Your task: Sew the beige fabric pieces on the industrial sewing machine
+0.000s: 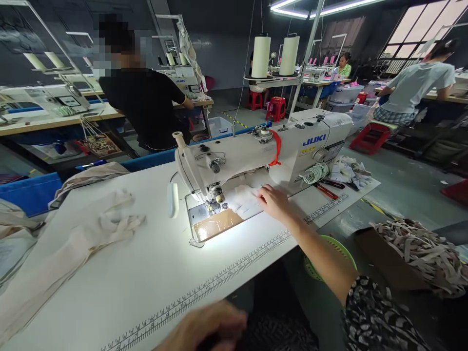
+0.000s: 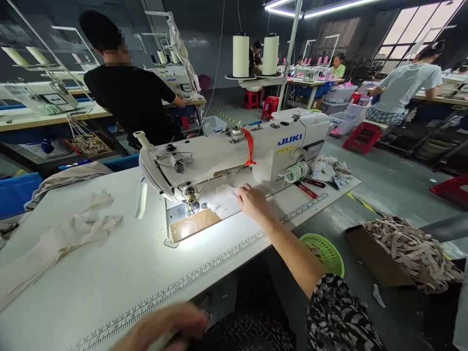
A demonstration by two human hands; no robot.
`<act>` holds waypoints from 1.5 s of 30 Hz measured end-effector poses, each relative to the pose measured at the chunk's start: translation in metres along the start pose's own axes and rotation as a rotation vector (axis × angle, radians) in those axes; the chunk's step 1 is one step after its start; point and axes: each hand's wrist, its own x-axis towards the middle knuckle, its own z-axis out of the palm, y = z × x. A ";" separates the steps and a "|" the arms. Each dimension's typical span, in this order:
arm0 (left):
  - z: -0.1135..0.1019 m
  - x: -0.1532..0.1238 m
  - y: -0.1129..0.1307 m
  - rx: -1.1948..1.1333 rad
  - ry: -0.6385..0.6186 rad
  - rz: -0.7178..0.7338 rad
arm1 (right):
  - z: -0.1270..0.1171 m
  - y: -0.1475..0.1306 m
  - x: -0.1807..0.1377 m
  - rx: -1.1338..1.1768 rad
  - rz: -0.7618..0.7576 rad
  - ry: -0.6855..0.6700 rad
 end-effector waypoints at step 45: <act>-0.114 0.062 -0.034 0.432 0.735 -0.227 | 0.023 -0.136 0.012 0.540 -0.224 -0.307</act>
